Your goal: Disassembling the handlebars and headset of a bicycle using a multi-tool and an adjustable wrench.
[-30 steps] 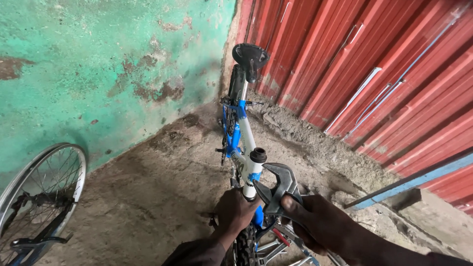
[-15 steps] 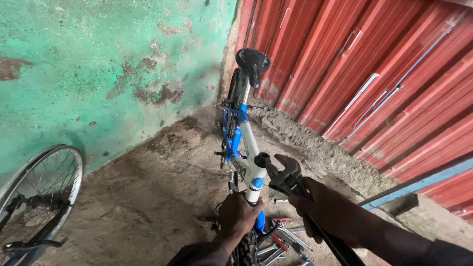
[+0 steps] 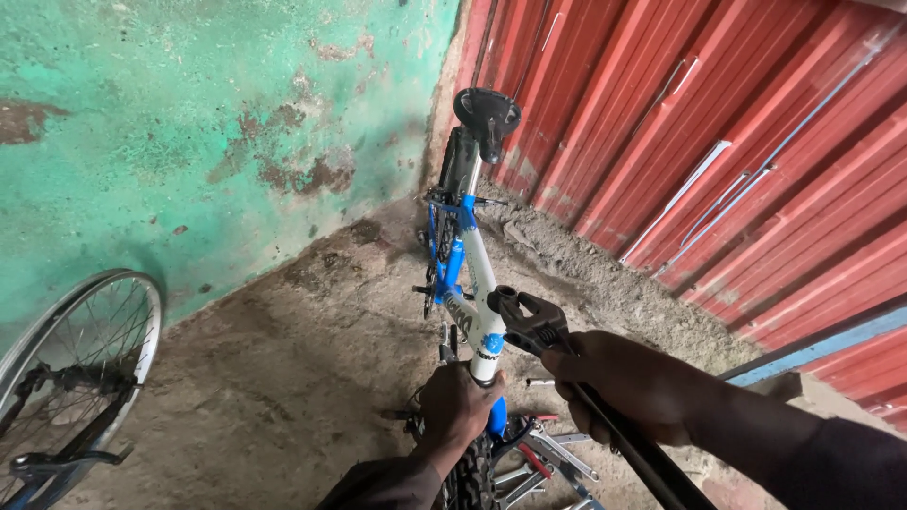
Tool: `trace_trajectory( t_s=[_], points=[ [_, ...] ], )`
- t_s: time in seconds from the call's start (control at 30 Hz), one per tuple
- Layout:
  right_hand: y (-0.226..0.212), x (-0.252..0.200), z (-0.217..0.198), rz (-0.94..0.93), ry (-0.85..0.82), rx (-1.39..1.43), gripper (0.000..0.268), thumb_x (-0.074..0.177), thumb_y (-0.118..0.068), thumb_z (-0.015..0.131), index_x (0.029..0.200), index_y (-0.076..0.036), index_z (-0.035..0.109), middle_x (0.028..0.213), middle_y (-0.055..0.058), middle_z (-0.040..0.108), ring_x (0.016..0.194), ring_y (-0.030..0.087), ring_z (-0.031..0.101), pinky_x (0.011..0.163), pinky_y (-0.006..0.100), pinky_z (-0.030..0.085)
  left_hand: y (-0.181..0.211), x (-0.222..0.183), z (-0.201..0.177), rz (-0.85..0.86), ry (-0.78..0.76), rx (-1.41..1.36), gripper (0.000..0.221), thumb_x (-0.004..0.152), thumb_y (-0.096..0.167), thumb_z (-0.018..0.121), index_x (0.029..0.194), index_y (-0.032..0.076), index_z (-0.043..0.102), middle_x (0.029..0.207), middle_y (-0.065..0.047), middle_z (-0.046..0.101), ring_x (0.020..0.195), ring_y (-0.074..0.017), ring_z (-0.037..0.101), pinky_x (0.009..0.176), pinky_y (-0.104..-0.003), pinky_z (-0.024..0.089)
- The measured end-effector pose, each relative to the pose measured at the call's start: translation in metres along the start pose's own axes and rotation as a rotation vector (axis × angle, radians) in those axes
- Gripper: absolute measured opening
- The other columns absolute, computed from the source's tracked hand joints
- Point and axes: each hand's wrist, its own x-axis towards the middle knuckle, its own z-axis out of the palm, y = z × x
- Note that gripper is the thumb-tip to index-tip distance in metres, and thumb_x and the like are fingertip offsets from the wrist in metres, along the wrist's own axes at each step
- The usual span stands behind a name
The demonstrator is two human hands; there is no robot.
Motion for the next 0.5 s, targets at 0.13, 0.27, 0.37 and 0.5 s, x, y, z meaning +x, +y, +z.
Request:
trace_trajectory(
  t_s=[0.13, 0.27, 0.37, 0.5],
  points=[
    [-0.012, -0.006, 0.007, 0.022, -0.014, -0.030, 0.039, 0.110, -0.028, 0.053, 0.084, 0.002, 0.051, 0.058, 0.022, 0.055, 0.040, 0.026, 0.045, 0.043, 0.036, 0.036, -0.005, 0.004, 0.003, 0.038, 0.051, 0.025, 0.048, 0.083, 0.062, 0.076, 0.087, 0.015, 0.076, 0.081, -0.004, 0.077, 0.062, -0.0206, 0.073, 0.052, -0.039, 0.057],
    [-0.010, 0.003, -0.001, -0.023, -0.080, -0.171, 0.039, 0.111, -0.028, 0.054, 0.087, 0.002, 0.047, 0.055, 0.025, 0.059, 0.036, 0.030, 0.054, 0.034, 0.040, 0.047, -0.013, 0.008, 0.010, 0.036, 0.068, 0.028, 0.055, 0.082, 0.066, 0.074, 0.094, 0.012, 0.075, 0.088, -0.006, 0.076, 0.069, -0.0232, 0.072, 0.055, -0.042, 0.057],
    [-0.008, 0.015, -0.009, -0.047, -0.014, -0.230, 0.028, 0.109, -0.022, 0.054, 0.091, -0.002, 0.047, 0.057, 0.014, 0.047, 0.039, 0.023, 0.045, 0.037, 0.037, 0.047, -0.011, 0.010, 0.005, -0.015, 0.057, 0.033, 0.051, 0.081, 0.064, 0.076, 0.094, 0.015, 0.077, 0.087, -0.004, 0.078, 0.070, -0.0219, 0.074, 0.056, -0.039, 0.058],
    [0.003, 0.019, -0.009, -0.150, -0.055, -0.237, 0.030, 0.106, -0.023, 0.059, 0.088, -0.001, 0.049, 0.051, 0.019, 0.054, 0.030, 0.021, 0.040, 0.030, 0.030, 0.030, -0.009, 0.006, 0.003, 0.007, 0.094, -0.002, 0.045, 0.081, 0.061, 0.079, 0.091, 0.016, 0.078, 0.085, -0.002, 0.079, 0.067, -0.0189, 0.075, 0.055, -0.036, 0.058]
  ],
)
